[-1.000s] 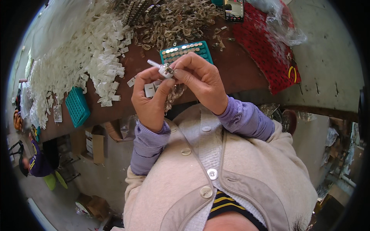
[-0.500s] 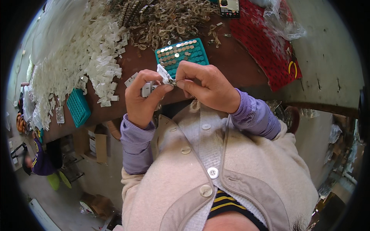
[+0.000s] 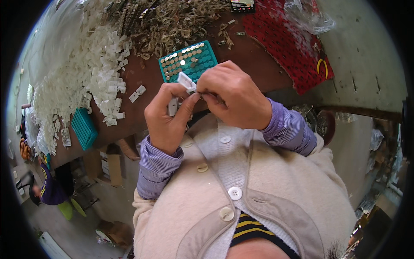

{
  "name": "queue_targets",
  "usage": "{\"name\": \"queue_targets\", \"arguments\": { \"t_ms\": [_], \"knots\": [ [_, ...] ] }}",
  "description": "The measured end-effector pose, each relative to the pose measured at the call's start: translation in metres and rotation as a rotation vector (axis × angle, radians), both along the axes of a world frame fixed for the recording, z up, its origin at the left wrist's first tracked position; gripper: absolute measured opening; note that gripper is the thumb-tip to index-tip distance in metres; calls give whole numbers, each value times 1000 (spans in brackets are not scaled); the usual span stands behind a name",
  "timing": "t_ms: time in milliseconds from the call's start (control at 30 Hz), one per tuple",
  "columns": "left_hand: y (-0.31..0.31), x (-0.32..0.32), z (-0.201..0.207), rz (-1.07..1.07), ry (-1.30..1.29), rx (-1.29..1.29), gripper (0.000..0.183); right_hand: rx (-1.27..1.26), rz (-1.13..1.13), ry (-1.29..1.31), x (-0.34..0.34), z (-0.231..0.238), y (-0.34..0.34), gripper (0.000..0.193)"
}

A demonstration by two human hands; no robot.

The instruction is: The person assembles small white electronic modules by inserting a coin cell battery and attaching a wire loop. They repeatedly test each unit by pressing a button to activate a red LED, then place the completed unit on the table and pick up the next one.

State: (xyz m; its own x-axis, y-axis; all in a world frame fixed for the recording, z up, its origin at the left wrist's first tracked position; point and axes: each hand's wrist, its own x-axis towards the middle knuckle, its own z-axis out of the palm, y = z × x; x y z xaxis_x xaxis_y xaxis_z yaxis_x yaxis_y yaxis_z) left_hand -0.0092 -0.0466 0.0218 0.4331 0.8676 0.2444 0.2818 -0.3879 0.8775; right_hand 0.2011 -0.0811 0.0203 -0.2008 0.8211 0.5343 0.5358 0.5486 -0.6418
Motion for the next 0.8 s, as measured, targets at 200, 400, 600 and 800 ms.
{"name": "queue_targets", "arguments": {
  "t_ms": [200, 400, 600, 800],
  "knots": [
    [1, -8, -15, 12, -526, -722, 23, -83, -132, 84, -9, -13, -6, 15],
    [8, -8, -35, -41, -762, -1044, 23, 80, -140, 46, -7, -25, -4, 13],
    [-9, -5, -36, 42, -483, -787, 19, 188, -78, -70, -11, -27, 3, 13],
    [6, -26, -41, 54, -750, -860, 21, 56, -177, 22, -8, -33, 34, 18]
  ]
}}
